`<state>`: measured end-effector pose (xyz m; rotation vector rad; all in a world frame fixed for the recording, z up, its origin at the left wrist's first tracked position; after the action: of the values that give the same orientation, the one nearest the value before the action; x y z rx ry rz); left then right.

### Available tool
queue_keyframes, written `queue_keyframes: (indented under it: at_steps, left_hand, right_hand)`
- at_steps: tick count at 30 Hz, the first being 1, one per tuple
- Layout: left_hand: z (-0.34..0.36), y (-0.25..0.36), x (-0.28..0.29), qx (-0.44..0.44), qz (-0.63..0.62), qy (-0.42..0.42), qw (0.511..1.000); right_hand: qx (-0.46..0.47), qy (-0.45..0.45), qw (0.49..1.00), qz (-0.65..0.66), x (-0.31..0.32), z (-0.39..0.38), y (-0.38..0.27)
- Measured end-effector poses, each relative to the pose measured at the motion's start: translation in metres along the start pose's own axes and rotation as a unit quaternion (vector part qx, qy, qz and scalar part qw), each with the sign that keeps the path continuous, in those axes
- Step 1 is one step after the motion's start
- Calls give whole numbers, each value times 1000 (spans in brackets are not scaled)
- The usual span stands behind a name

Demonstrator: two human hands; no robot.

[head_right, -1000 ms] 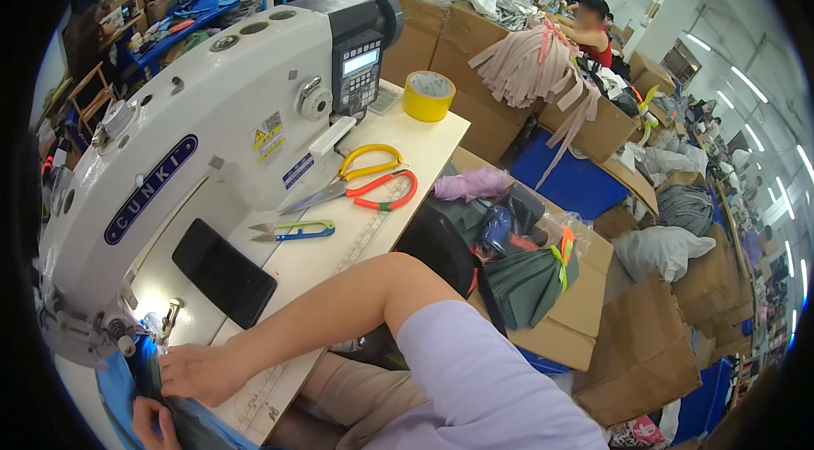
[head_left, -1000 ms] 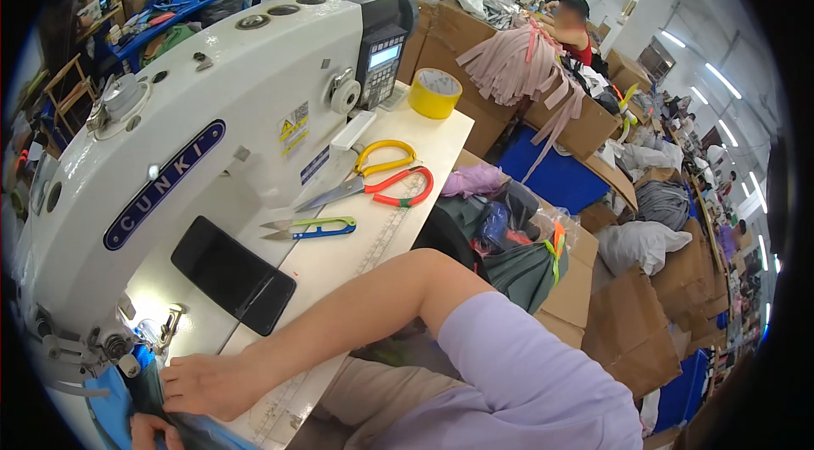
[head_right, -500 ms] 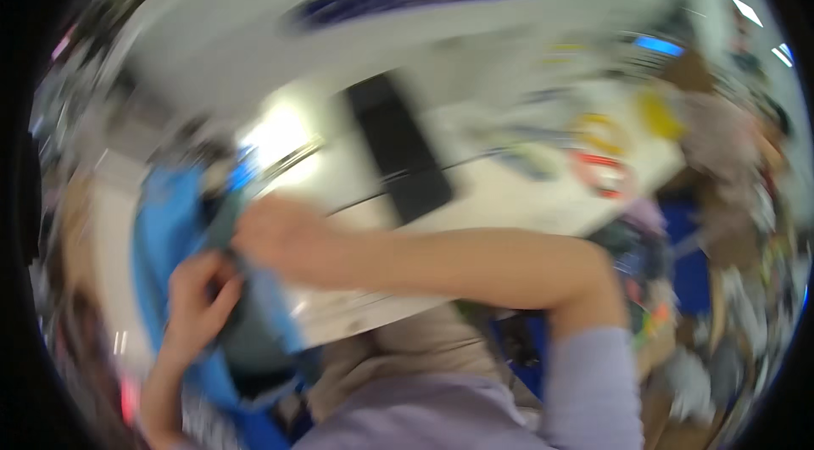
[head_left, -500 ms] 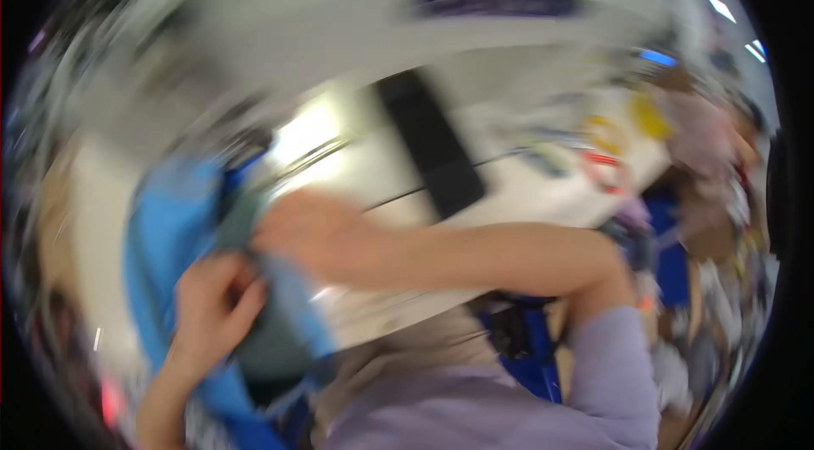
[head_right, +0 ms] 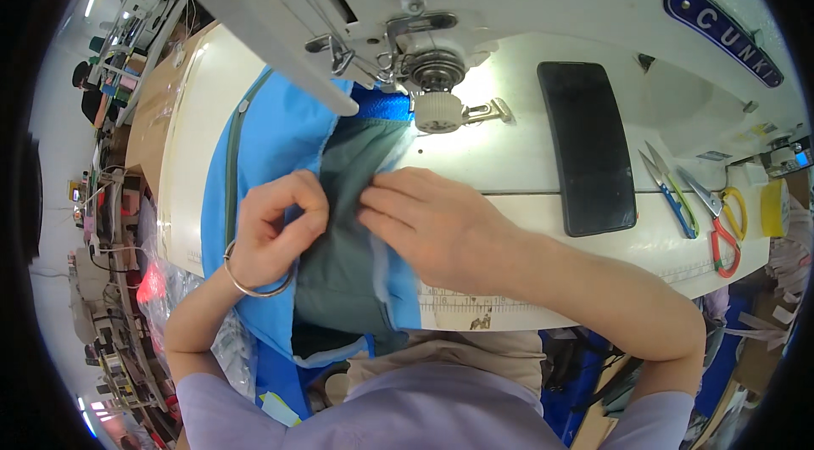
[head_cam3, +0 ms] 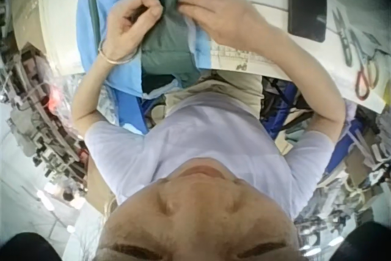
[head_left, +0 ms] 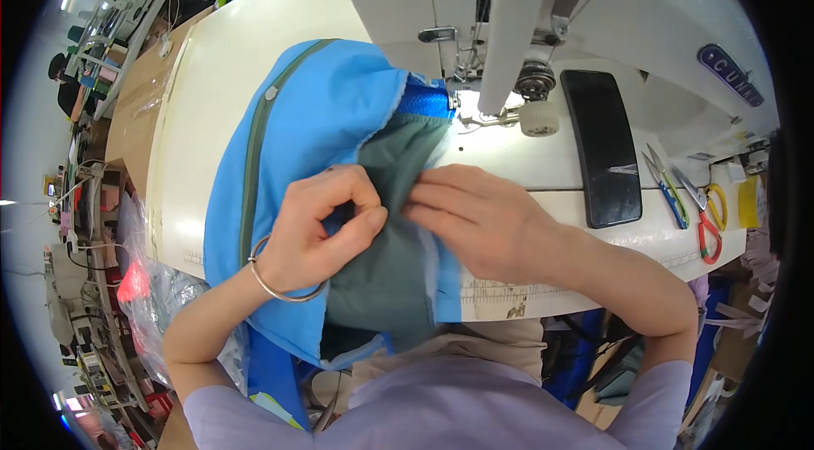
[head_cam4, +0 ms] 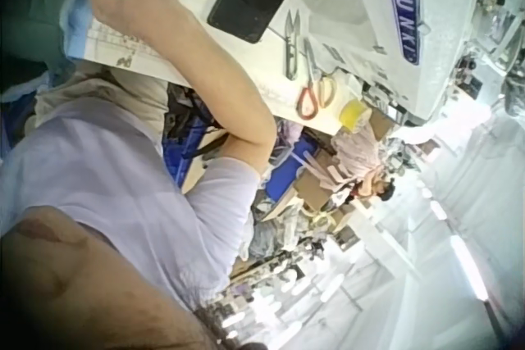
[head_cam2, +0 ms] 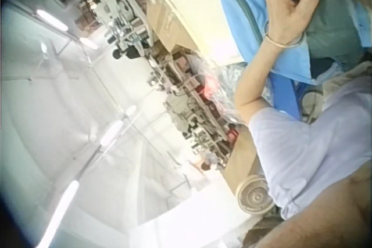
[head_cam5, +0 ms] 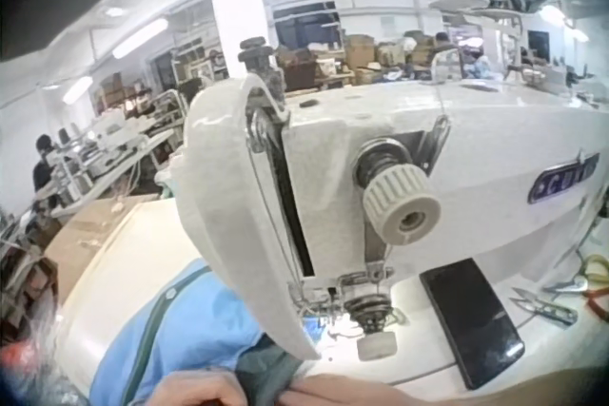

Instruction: The person sews a blue and green fabric bag using a sewing machine. They align the edges, guide the fabric under the needle, and stitch along the seams, periodically adjusting the bag's position to continue sewing different sections.

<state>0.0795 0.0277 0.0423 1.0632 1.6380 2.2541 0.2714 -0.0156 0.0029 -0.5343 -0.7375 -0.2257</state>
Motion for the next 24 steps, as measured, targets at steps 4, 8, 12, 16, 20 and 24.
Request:
queue_keyframes:
  at_steps: [4,8,12,16,20,24]
  left_hand:
    - [17,17,7,-72,57,-7,996]
    - [30,17,-14,-15,236,15,971]
    - [39,5,-17,64,313,-2,947]
    - [46,-12,-3,153,182,14,971]
    - [48,-9,-10,115,180,124,969]
    - [62,-4,-19,157,232,62,958]
  right_hand:
    - [50,-19,995,-83,0,-2,-8]
    - [59,-29,995,-79,-7,-3,-22]
    - [30,-32,989,-144,0,-4,-27]
    - [-64,-5,981,-181,12,-1,-17]
    - [-36,-52,990,-124,5,2,-14]
    - [-5,-92,991,-93,2,0,-18]
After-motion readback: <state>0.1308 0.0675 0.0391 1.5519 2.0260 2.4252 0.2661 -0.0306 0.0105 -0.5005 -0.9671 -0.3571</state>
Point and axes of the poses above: each hand's wrist, its own z-axis towards the middle knuckle, its own x-axis out of the back of the hand, y = z × x, the point moved 4 cm from there along z, towards the middle knuckle, and after that the axes turned 2 degrees about x, right-handed, at the moved point
